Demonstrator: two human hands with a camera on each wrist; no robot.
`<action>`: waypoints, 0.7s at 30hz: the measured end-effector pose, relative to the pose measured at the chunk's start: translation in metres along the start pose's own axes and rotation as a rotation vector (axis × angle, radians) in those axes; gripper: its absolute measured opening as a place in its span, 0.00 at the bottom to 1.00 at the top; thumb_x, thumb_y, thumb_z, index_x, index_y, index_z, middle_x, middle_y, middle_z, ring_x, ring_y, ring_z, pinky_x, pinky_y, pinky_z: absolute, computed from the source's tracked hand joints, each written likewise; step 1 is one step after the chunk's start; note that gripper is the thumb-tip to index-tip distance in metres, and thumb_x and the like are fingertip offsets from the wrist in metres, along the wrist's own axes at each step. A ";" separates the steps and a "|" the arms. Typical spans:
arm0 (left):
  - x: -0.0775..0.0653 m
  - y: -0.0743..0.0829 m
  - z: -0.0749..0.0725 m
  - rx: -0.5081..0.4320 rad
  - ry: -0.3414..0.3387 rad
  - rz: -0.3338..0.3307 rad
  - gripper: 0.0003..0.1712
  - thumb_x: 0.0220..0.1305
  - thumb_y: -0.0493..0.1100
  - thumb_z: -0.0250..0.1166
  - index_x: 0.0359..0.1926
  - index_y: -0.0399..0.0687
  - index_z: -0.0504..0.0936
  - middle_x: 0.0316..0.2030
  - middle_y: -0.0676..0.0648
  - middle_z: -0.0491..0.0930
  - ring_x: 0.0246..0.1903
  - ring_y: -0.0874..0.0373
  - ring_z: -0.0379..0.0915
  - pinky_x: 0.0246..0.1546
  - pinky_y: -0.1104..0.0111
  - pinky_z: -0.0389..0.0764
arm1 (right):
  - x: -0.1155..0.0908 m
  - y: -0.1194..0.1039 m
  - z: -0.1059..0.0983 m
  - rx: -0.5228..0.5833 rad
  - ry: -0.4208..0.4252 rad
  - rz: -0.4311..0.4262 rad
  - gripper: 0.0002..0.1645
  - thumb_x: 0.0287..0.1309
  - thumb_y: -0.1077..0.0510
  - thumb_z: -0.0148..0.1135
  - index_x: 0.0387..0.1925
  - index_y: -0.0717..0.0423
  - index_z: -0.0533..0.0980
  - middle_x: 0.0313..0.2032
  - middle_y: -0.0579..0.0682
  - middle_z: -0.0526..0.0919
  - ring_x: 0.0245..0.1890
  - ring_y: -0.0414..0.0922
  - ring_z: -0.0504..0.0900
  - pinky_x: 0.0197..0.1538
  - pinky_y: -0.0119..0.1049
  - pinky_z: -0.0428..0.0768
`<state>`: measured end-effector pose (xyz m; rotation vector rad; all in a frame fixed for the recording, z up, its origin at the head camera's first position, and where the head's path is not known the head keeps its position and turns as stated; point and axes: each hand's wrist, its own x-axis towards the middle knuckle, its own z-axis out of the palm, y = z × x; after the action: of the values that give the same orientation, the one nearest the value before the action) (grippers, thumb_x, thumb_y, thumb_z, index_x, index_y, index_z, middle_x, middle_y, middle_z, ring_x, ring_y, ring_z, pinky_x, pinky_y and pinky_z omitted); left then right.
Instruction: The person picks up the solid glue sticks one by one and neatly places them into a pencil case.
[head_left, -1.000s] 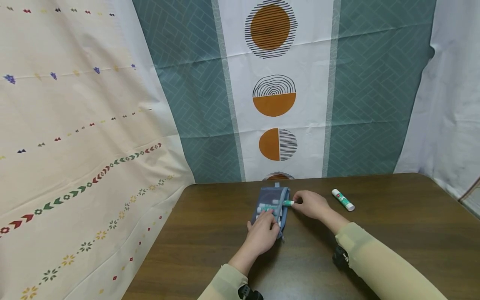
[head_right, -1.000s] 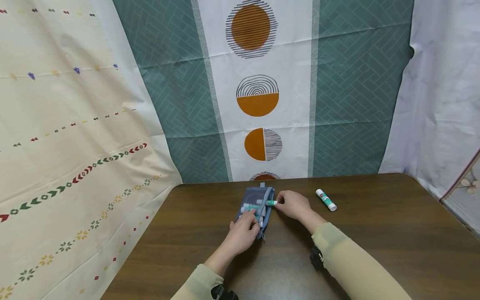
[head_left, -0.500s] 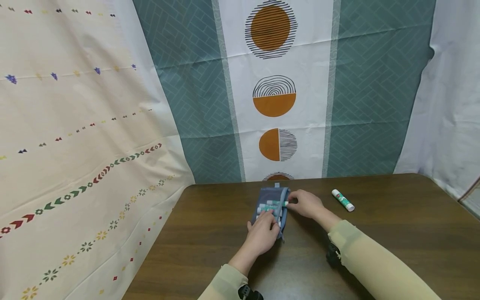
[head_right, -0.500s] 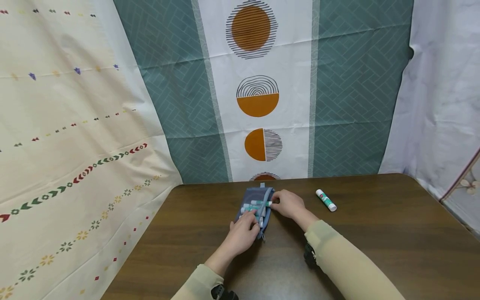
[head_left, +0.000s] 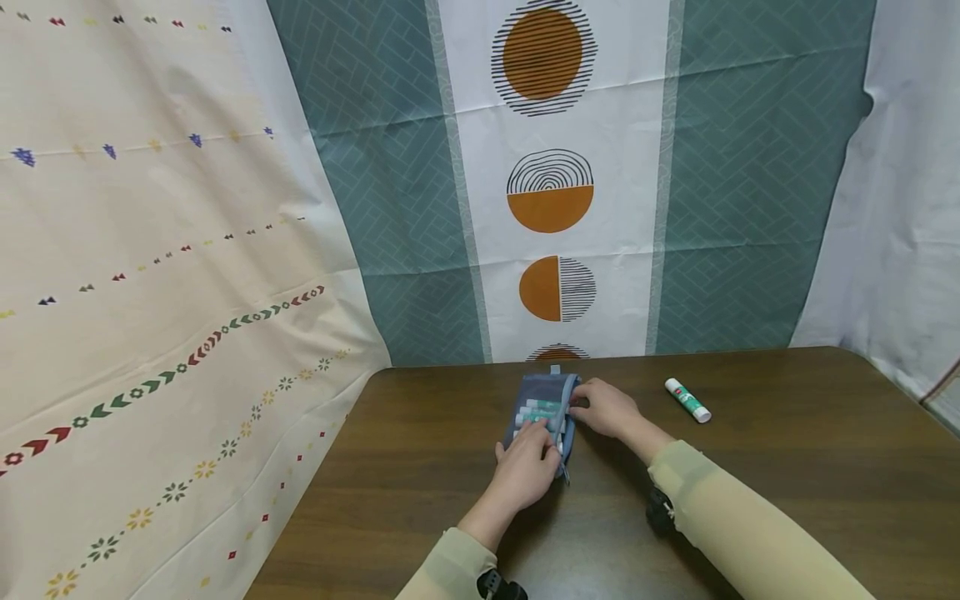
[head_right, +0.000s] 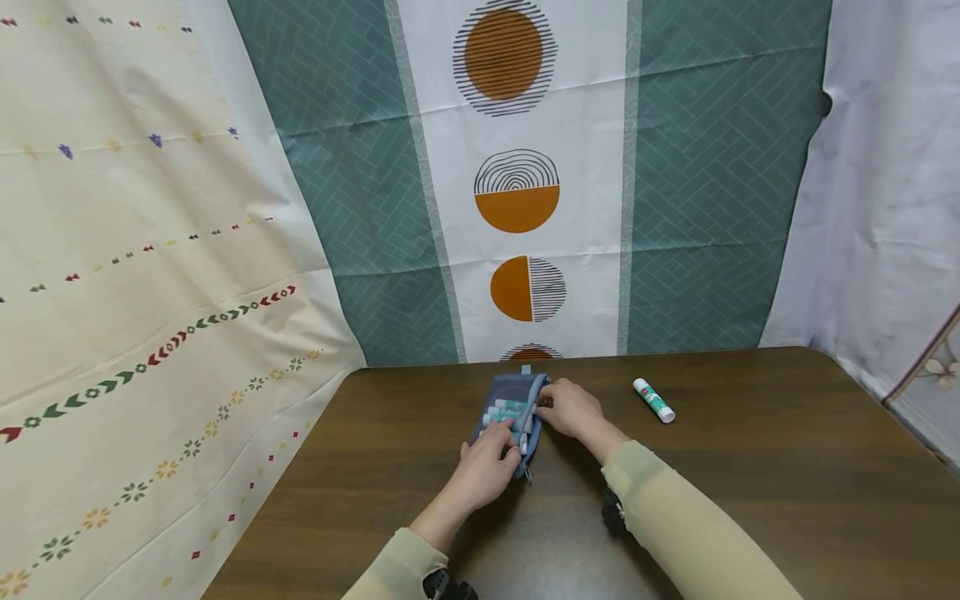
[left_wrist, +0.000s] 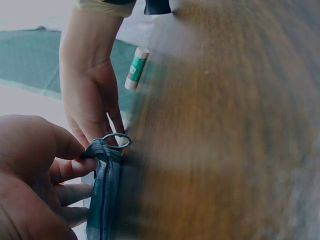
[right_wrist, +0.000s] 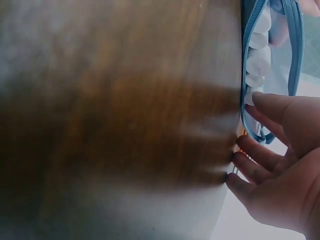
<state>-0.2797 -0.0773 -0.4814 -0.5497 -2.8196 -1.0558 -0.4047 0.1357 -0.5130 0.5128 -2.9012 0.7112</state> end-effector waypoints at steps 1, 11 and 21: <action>0.000 0.000 0.000 -0.002 0.003 0.005 0.12 0.76 0.39 0.59 0.30 0.53 0.75 0.76 0.39 0.75 0.79 0.31 0.62 0.64 0.12 0.48 | -0.005 -0.010 -0.007 0.010 -0.004 0.009 0.11 0.71 0.50 0.73 0.49 0.51 0.90 0.53 0.60 0.86 0.54 0.59 0.86 0.52 0.59 0.85; 0.003 0.000 0.001 0.027 -0.026 -0.037 0.12 0.78 0.40 0.60 0.32 0.54 0.77 0.77 0.40 0.74 0.81 0.36 0.61 0.68 0.15 0.48 | -0.022 -0.040 -0.026 0.011 -0.061 0.043 0.17 0.75 0.53 0.70 0.58 0.56 0.88 0.64 0.67 0.81 0.64 0.65 0.82 0.61 0.62 0.83; 0.004 -0.003 0.002 0.034 -0.029 -0.039 0.13 0.78 0.40 0.60 0.31 0.54 0.77 0.78 0.40 0.73 0.81 0.36 0.60 0.68 0.15 0.48 | -0.022 -0.035 -0.024 0.027 -0.100 0.035 0.20 0.76 0.54 0.68 0.62 0.59 0.86 0.68 0.70 0.76 0.69 0.69 0.77 0.66 0.66 0.78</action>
<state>-0.2839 -0.0768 -0.4837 -0.5129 -2.8795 -1.0124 -0.3714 0.1238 -0.4810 0.5161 -3.0036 0.7519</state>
